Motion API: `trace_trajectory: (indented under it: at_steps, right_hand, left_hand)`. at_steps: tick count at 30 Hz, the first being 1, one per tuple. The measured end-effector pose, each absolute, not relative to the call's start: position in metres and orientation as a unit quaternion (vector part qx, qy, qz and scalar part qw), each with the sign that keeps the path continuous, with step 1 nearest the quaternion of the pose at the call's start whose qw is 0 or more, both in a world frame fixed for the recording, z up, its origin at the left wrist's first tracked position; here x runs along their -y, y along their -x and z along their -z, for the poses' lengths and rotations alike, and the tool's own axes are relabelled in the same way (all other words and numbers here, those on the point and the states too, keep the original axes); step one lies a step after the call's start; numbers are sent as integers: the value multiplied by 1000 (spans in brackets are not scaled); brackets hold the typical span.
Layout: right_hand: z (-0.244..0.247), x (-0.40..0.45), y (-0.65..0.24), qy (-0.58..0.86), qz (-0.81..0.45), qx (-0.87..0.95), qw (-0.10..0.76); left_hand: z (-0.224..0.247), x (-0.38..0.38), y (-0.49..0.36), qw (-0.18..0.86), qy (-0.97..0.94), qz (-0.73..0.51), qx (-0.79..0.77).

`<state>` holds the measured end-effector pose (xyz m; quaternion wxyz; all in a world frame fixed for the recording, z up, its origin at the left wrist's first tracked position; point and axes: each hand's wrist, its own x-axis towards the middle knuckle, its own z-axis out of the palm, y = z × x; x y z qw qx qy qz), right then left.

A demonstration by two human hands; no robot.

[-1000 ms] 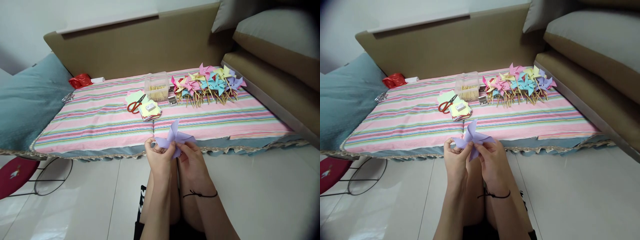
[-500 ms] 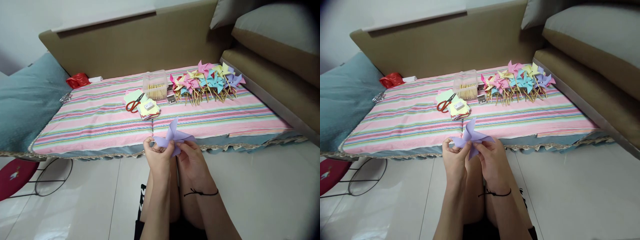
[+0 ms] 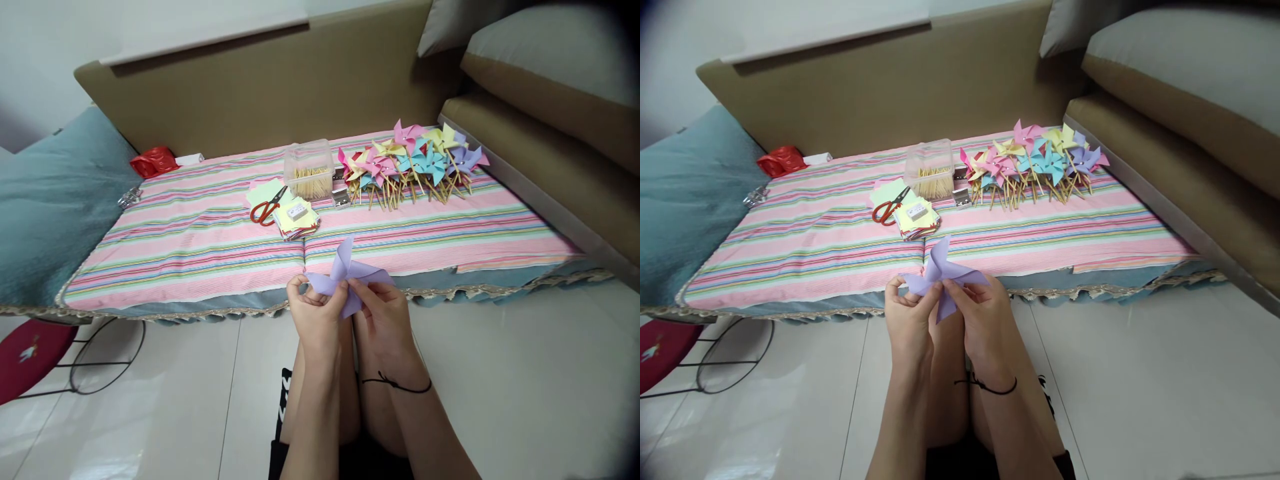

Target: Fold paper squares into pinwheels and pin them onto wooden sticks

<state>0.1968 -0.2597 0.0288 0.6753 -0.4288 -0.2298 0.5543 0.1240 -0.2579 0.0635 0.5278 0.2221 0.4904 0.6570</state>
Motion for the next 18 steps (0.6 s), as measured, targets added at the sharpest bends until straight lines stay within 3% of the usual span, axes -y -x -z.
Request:
trace_trajectory:
  at_steps: [11,18]
  right_hand:
    - [-22,260,-186,444,-477,196,733]
    - [-22,259,-194,458,-467,209,727]
  left_hand:
    - [-62,261,-130,534,-211,-663,-480]
    - [-62,261,-127,557,-249,-624,-488]
